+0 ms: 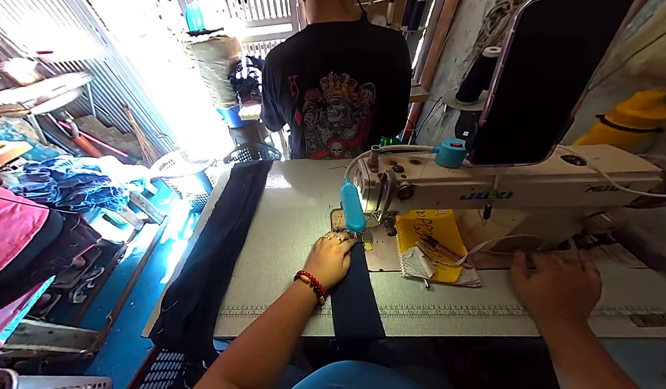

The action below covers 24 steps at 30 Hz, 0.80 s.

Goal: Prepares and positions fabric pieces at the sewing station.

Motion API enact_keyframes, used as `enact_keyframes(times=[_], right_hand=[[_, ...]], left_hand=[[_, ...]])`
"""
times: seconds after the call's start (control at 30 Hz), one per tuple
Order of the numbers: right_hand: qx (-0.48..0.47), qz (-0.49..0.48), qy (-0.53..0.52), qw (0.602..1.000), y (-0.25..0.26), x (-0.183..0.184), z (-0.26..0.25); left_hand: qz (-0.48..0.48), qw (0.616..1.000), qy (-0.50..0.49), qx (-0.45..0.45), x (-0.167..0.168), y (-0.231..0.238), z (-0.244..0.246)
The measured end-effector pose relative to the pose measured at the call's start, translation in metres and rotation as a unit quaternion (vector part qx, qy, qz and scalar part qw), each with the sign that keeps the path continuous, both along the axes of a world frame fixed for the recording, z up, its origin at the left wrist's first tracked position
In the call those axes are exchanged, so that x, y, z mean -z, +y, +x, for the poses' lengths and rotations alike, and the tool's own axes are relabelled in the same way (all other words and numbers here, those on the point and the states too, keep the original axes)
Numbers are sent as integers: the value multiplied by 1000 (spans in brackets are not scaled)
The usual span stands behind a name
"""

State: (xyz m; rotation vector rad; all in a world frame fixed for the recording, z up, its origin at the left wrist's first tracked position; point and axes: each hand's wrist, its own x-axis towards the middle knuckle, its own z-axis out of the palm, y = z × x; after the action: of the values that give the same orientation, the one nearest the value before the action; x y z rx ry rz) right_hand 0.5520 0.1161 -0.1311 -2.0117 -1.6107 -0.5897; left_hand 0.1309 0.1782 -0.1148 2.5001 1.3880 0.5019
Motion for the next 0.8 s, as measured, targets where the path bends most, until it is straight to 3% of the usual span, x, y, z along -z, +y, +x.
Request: enact_keyframes(times=[0.2, 0.3, 0.43, 0.53, 0.63, 0.73, 0.8], right_hand=[[-11, 12, 25, 1000, -5, -6, 0], [-32, 43, 77, 996, -27, -17, -27], [-208, -23, 152, 966, -108, -20, -103], [-352, -157, 239, 891, -153, 11, -143], [-328, -346, 385, 791, -147, 31, -161], [-246, -453, 353, 781, -118, 36, -177], [-249, -493, 299, 778, -105, 32, -194]], left_hand=[[2, 1000, -8, 2, -2, 4, -2], [40, 999, -28, 14, 4, 8, -1], [42, 997, -56, 17, -1, 2, -4], [21, 992, -123, -4, -14, -14, -12], [-110, 970, -217, 24, -36, -59, -26], [-345, 891, -242, 170, -45, -114, -46], [-443, 837, -248, 206, -32, -140, -55]])
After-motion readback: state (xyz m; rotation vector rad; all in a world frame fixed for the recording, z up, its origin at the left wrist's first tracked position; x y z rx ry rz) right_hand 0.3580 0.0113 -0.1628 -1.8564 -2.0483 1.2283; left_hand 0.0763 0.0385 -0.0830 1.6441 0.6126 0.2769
